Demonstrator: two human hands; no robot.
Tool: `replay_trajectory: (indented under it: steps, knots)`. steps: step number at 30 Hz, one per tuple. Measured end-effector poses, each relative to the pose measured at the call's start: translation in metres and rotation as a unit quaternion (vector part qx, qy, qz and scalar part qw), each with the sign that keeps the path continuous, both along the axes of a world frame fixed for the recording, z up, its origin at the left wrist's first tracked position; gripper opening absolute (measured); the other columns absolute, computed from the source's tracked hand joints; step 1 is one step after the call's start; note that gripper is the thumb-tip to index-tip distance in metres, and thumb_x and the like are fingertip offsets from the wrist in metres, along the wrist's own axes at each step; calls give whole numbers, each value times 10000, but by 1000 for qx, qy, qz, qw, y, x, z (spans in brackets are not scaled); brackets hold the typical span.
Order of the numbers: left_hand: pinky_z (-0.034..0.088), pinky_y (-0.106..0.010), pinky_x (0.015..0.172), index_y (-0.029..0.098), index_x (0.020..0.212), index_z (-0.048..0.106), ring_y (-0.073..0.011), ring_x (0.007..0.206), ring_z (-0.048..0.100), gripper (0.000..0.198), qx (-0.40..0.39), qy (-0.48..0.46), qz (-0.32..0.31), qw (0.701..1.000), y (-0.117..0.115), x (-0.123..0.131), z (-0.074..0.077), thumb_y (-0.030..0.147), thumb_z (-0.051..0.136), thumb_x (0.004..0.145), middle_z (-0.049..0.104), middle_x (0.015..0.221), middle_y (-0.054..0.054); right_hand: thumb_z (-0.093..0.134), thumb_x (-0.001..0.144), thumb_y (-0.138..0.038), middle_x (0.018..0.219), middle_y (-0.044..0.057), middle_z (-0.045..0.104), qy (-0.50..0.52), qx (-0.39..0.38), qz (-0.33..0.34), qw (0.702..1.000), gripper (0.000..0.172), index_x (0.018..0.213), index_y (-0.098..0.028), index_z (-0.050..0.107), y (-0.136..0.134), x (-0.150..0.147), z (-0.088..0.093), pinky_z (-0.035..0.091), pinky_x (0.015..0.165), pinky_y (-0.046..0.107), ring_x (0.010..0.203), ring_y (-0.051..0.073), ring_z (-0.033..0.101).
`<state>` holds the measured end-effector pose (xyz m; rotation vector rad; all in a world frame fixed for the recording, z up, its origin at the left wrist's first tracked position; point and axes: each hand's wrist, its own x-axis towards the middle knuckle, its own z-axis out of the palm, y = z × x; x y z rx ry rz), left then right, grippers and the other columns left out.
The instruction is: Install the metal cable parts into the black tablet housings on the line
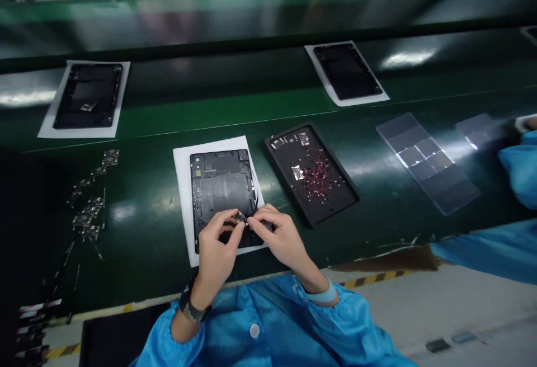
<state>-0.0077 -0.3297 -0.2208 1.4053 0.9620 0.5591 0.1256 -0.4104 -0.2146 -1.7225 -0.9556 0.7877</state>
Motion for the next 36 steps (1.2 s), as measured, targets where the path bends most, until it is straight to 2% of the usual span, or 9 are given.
replay_trajectory:
  steps: [4, 7, 17, 24, 28, 30, 33, 36]
  knots:
    - [592, -305, 754, 190, 1085, 725, -177, 782, 696, 257, 139, 42, -5, 989, -7, -3, 0, 224, 679, 835, 722, 1068, -87, 591, 951, -419, 677, 43, 663, 2, -1, -12, 1000, 347, 683, -211, 663, 0, -3, -1, 451, 728, 373, 730, 214, 550]
    - [593, -313, 753, 186, 1074, 725, -180, 766, 694, 250, 194, 58, 4, 979, -9, -2, -3, 200, 672, 830, 729, 1043, -88, 597, 947, -404, 679, 41, 663, 4, -4, -6, 1000, 326, 693, -214, 672, 0, -2, 0, 449, 737, 373, 738, 215, 551]
    - [586, -301, 739, 194, 1063, 721, -180, 768, 688, 244, 233, 46, 22, 971, -13, 2, -5, 172, 648, 831, 732, 970, -76, 592, 957, -404, 679, 42, 664, -4, 6, 8, 1000, 339, 683, -218, 664, -1, -1, -1, 459, 740, 372, 746, 219, 563]
    - [585, -335, 796, 192, 1072, 711, -214, 860, 707, 250, 267, 47, 48, 961, -19, 6, -10, 163, 633, 836, 735, 998, -95, 607, 950, -373, 664, 33, 653, 1, 9, 16, 1000, 313, 684, -220, 668, -2, 0, -2, 454, 746, 368, 746, 216, 564]
    - [573, -322, 786, 180, 1092, 691, -206, 854, 703, 249, 292, 44, 47, 954, -21, 8, -9, 148, 625, 853, 730, 995, -96, 596, 961, -374, 654, 26, 630, 0, 12, 22, 1000, 327, 677, -220, 647, -3, 2, -1, 440, 735, 356, 752, 214, 556]
    - [562, -315, 779, 179, 1098, 678, -202, 850, 693, 244, 305, 48, 36, 950, -23, 1, -4, 155, 643, 857, 725, 984, -89, 578, 974, -369, 675, 30, 628, -11, 3, 48, 999, 332, 683, -218, 633, -3, 6, 1, 432, 726, 350, 763, 213, 552]
    - [534, -291, 728, 198, 1077, 670, -187, 787, 658, 229, 322, 74, 26, 943, -21, -24, 10, 181, 687, 850, 705, 893, -49, 552, 994, -317, 721, 32, 627, -58, -10, 152, 987, 316, 705, -215, 629, 1, 12, 5, 425, 737, 347, 773, 209, 545]
    - [487, -276, 669, 214, 1019, 674, -164, 668, 585, 155, 365, 103, 43, 924, 3, -44, 23, 158, 648, 877, 640, 750, -6, 618, 959, -282, 823, 49, 628, -146, -25, 229, 962, 171, 815, -215, 681, 12, 20, 11, 442, 747, 351, 814, 223, 559]
